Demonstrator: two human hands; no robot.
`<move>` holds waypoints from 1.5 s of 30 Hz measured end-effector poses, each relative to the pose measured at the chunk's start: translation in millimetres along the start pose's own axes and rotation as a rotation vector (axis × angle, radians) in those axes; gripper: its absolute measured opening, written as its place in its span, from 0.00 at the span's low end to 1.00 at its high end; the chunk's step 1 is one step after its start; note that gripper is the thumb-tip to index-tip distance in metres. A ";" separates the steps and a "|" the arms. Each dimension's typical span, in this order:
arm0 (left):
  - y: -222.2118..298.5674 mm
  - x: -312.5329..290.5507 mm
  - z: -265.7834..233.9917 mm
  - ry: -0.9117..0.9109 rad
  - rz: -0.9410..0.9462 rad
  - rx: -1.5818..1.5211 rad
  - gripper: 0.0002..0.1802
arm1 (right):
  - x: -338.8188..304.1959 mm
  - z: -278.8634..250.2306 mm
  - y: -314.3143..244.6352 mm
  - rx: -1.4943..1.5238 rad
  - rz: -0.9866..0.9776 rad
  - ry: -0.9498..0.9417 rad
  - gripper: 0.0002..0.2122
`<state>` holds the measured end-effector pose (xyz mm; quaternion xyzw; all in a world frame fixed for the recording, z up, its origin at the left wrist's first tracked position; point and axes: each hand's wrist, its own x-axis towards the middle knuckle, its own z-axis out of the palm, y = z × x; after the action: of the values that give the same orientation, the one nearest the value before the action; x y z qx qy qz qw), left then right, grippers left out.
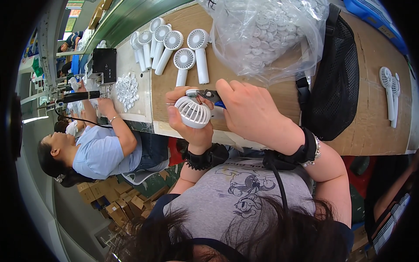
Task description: The person picks up a handheld fan, uses shears to trim a wire, and then presses a small circular cover into the back of the fan.
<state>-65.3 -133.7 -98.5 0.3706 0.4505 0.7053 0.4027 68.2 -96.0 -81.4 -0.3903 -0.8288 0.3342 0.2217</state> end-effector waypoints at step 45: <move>29.5 33.2 -1.9 -0.338 -0.857 -1.013 0.24 | 20.5 -44.4 -8.9 0.390 -0.327 0.120 0.20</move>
<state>-87.2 -112.3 -66.3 0.0303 0.1028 0.5401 0.8348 79.4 -67.0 -42.6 -0.2203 -0.7863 0.4235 0.3923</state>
